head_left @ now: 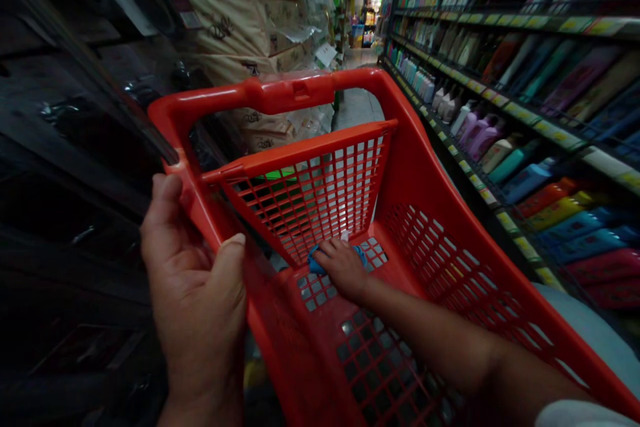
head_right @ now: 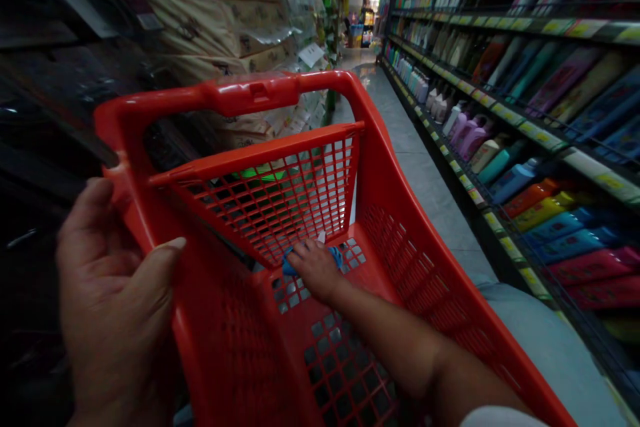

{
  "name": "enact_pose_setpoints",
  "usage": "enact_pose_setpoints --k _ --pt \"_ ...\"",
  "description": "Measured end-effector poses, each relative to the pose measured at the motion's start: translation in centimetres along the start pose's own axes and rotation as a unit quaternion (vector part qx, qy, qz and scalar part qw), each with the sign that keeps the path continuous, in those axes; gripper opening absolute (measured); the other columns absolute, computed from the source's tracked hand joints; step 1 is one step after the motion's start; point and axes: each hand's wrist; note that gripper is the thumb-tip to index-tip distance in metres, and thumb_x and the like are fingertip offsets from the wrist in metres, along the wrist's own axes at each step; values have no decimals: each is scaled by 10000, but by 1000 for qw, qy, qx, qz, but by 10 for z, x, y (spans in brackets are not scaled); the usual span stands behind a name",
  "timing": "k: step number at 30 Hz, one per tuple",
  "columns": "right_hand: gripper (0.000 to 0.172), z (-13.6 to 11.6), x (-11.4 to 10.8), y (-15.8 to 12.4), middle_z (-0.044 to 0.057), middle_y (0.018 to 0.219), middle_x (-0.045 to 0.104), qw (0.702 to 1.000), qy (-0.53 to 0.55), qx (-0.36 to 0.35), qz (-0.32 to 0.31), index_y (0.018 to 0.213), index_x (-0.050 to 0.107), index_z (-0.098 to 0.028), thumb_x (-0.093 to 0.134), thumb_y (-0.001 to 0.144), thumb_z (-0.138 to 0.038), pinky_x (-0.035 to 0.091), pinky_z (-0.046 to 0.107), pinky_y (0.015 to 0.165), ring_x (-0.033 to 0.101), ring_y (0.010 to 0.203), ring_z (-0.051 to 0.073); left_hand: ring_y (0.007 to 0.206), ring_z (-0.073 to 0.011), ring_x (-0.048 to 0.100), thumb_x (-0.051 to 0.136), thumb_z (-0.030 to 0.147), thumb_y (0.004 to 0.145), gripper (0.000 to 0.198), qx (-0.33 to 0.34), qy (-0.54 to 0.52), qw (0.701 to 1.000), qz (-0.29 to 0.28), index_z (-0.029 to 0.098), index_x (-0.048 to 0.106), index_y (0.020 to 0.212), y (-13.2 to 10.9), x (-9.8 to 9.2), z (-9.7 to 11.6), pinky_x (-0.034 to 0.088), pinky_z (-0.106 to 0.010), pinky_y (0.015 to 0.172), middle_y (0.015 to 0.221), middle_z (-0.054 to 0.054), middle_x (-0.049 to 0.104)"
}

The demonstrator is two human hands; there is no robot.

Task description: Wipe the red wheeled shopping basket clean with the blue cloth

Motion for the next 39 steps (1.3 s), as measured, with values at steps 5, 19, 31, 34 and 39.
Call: enact_pose_setpoints --k 5,19,31,34,39 --pt "254 38 -33 -12 129 1230 629 971 -53 230 -36 1169 654 -177 476 991 -146 434 387 953 519 1128 270 1553 -202 270 572 60 725 845 14 24 1000 -12 433 448 1473 1 0 -3 266 -449 1306 1627 128 371" --pt "308 -1 -42 -8 96 1252 676 977 20 121 -174 1186 655 -192 542 905 -141 479 315 984 616 1168 218 1565 -176 229 532 31 731 825 76 32 997 -6 495 486 1412 -2 -3 -8 223 -460 1339 1595 200 387" --pt "304 -61 -32 -55 86 1174 680 980 61 42 -183 1191 624 -211 609 913 -331 539 319 872 669 1055 234 1569 -209 228 528 33 682 798 97 5 995 5 312 507 1429 -6 4 -9 198 -433 1328 1637 66 373" --pt "264 -8 -50 -61 105 1243 655 975 -18 135 -178 1204 627 -214 515 965 -215 492 341 978 616 1166 236 1570 -214 224 532 35 670 798 94 13 995 6 288 506 1426 -7 2 -8 183 -439 1328 1641 47 373" --pt "337 -3 -52 -65 213 1260 616 954 -70 246 -158 1263 577 -108 440 955 -123 514 381 880 628 1100 284 1564 -158 225 506 27 714 760 82 7 997 13 387 523 1383 -9 6 -5 198 -363 1329 1607 154 399"
Point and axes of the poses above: each hand's wrist, its own y-axis towards the middle knuckle, its own x-axis out of the palm, z = x × y
